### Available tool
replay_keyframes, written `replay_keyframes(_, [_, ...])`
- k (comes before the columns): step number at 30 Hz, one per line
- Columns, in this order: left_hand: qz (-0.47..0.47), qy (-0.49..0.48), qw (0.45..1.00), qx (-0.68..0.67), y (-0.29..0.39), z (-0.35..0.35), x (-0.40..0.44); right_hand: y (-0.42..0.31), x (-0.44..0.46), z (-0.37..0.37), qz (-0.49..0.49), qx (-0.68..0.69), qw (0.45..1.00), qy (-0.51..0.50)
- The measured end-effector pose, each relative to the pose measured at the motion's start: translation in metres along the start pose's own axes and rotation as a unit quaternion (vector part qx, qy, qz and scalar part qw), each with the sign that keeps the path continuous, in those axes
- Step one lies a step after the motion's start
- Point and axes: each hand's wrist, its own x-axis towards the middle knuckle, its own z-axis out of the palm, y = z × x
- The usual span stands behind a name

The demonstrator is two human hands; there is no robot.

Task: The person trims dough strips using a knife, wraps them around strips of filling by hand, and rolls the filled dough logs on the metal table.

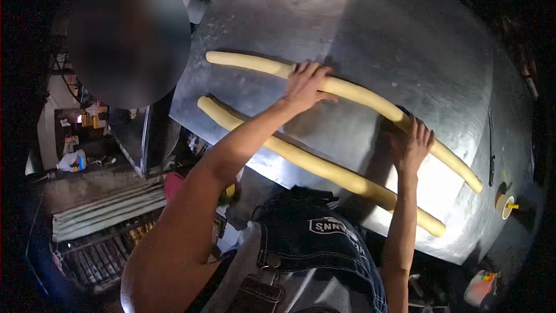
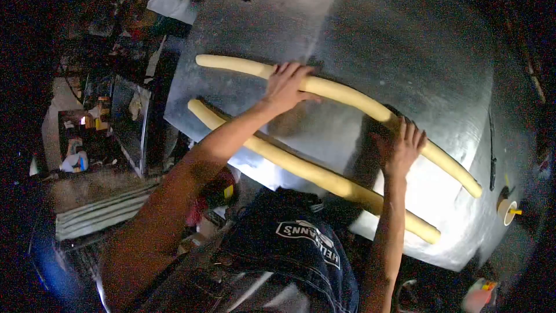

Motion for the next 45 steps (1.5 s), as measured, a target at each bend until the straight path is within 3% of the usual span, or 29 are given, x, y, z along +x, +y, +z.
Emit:
replay_keyframes(4, [-0.001, -0.068, 0.998, 0.014, -0.098, -0.034, -0.018, -0.125, 0.048, 0.022, -0.023, 0.079, 0.996, 0.025])
replay_keyframes(7, [-0.021, -0.017, 0.999, 0.043, -0.173, -0.052, -0.044, -0.225, 0.080, 0.043, -0.069, 0.068, 0.995, 0.022])
replay_keyframes(8, [-0.028, -0.013, 0.999, 0.041, -0.196, -0.059, -0.049, -0.243, 0.090, 0.060, -0.077, 0.065, 0.995, 0.020])
replay_keyframes(10, [-0.055, 0.041, 0.992, 0.105, -0.239, -0.064, -0.049, -0.263, 0.113, 0.106, -0.099, -0.096, 0.988, 0.063])
replay_keyframes(11, [-0.021, 0.039, 0.994, 0.100, -0.255, -0.062, -0.040, -0.263, 0.130, 0.114, -0.084, -0.106, 0.989, 0.059])
replay_keyframes(13, [-0.045, 0.052, 0.991, 0.111, -0.273, -0.070, -0.028, -0.293, 0.158, 0.093, -0.077, -0.089, 0.991, 0.070])
replay_keyframes(17, [-0.097, 0.049, 0.991, 0.074, -0.289, -0.082, 0.006, -0.299, 0.194, 0.084, -0.052, -0.105, 0.990, 0.075])
replay_keyframes(20, [-0.003, 0.012, 0.995, 0.098, -0.288, -0.078, -0.036, -0.298, 0.157, 0.093, -0.070, -0.055, 0.996, 0.008])
replay_keyframes(24, [0.042, -0.049, 0.996, 0.059, -0.303, -0.109, -0.099, -0.322, 0.097, 0.043, -0.130, 0.006, 0.991, -0.034])
replay_keyframes(26, [-0.071, -0.107, 0.991, 0.034, -0.321, -0.133, -0.108, -0.305, 0.090, 0.046, -0.105, 0.008, 0.993, -0.054])
replay_keyframes(30, [-0.022, -0.113, 0.993, 0.032, -0.353, -0.160, -0.097, -0.295, 0.107, 0.049, -0.106, 0.064, 0.992, 0.008])
replay_keyframes(32, [-0.119, -0.150, 0.979, -0.071, -0.354, -0.167, -0.090, -0.295, 0.110, 0.041, -0.087, 0.070, 0.992, 0.051])
replay_keyframes(33, [-0.086, -0.077, 0.992, -0.054, -0.361, -0.161, -0.090, -0.293, 0.109, 0.035, -0.089, 0.035, 0.995, 0.041])
replay_keyframes(37, [-0.057, -0.052, 0.996, -0.039, -0.390, -0.147, -0.087, -0.232, 0.097, 0.051, -0.089, -0.018, 0.996, 0.019])
replay_keyframes(41, [-0.084, -0.089, 0.992, 0.017, -0.397, -0.151, -0.091, -0.254, 0.102, 0.012, -0.093, 0.029, 0.994, 0.049])
replay_keyframes(42, [-0.095, -0.094, 0.991, 0.026, -0.400, -0.142, -0.091, -0.218, 0.085, 0.036, -0.092, 0.013, 0.994, 0.061])
replay_keyframes(45, [-0.103, -0.127, 0.979, 0.120, -0.370, -0.164, -0.084, -0.169, 0.053, 0.021, -0.011, -0.021, 0.999, 0.022])
